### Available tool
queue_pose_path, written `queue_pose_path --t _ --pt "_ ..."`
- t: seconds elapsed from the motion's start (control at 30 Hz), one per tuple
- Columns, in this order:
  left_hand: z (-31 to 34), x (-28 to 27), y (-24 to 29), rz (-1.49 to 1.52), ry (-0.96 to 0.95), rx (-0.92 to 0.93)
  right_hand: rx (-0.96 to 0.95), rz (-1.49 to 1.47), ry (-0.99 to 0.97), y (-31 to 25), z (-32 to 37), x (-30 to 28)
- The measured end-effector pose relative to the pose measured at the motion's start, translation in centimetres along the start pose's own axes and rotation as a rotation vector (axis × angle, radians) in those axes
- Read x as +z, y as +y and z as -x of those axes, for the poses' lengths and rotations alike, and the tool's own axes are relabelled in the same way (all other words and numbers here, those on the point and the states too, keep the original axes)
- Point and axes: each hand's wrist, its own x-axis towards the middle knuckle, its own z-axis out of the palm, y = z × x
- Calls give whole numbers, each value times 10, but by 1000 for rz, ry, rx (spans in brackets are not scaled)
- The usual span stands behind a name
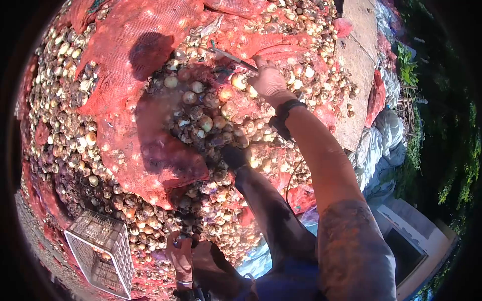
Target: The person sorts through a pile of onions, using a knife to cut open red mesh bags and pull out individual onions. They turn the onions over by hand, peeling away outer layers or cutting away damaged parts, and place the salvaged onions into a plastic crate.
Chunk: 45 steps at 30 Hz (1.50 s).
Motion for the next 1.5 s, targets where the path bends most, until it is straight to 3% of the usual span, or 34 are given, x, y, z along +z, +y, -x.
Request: queue_pose_path --t 0.1,0.27,0.33,0.43,0.53,0.57,0.63,0.67,0.73,0.77,0.8,0.83,0.87,0.9,1.0,1.07,1.1,1.13,1.2,1.27,1.3,1.33,1.5 --pt "1 43 66 203 -61 -145 27 -206 -174 15 -5 27" --pt "-42 84 68 429 -149 -182 -268 158 -443 16 41 129" --pt "-65 89 55 455 -204 -215 -494 323 -328 9 47 174" --pt "-89 100 23 446 -305 -226 -572 434 -146 23 34 246" --pt "-111 97 -15 385 -322 -379 -692 457 -216 97 58 265" --pt "-116 91 -8 400 -333 -389 -609 344 -284 133 73 265" --pt "-134 75 8 -346 -638 -89 -503 262 -335 181 103 246" --pt "-144 75 -10 -342 -641 -77 -501 291 -315 180 103 230" --pt "-149 68 -71 -364 -605 -24 -308 121 -231 158 87 211" --pt "-152 67 -85 -378 -594 6 -493 89 -55 158 67 211" --pt "-155 73 -80 -382 -608 7 -378 -96 -107 142 46 210" --pt "-156 75 -67 -578 -455 151 -382 -23 -58 138 21 216" --pt "-158 73 -56 -771 -292 305 -129 -315 -190 118 2 219" --pt "-162 73 -50 -769 -294 312 -43 -308 -218 104 -14 224" --pt "-174 52 -33 -550 -283 73 -88 -141 -299 77 -48 243" --pt "-178 36 -19 -404 -263 -68 -11 347 -337 41 -47 236" --pt "-179 33 -7 -316 -232 -179 36 320 -278 35 -48 238" --pt "-179 28 -8 -306 -200 -138 -28 201 -219 41 -47 239" --pt "-178 19 -15 -164 -138 23 92 -628 -369 54 -44 260" --pt "-171 14 -23 -27 -114 168 93 -1016 -589 53 -3 268" --pt "-167 16 -25 49 -108 235 102 -730 -689 25 35 262" --pt "-164 17 -28 94 -97 258 -387 -294 -476 23 61 283" --pt "-154 28 -46 153 -38 206 -485 81 -528 30 83 324"
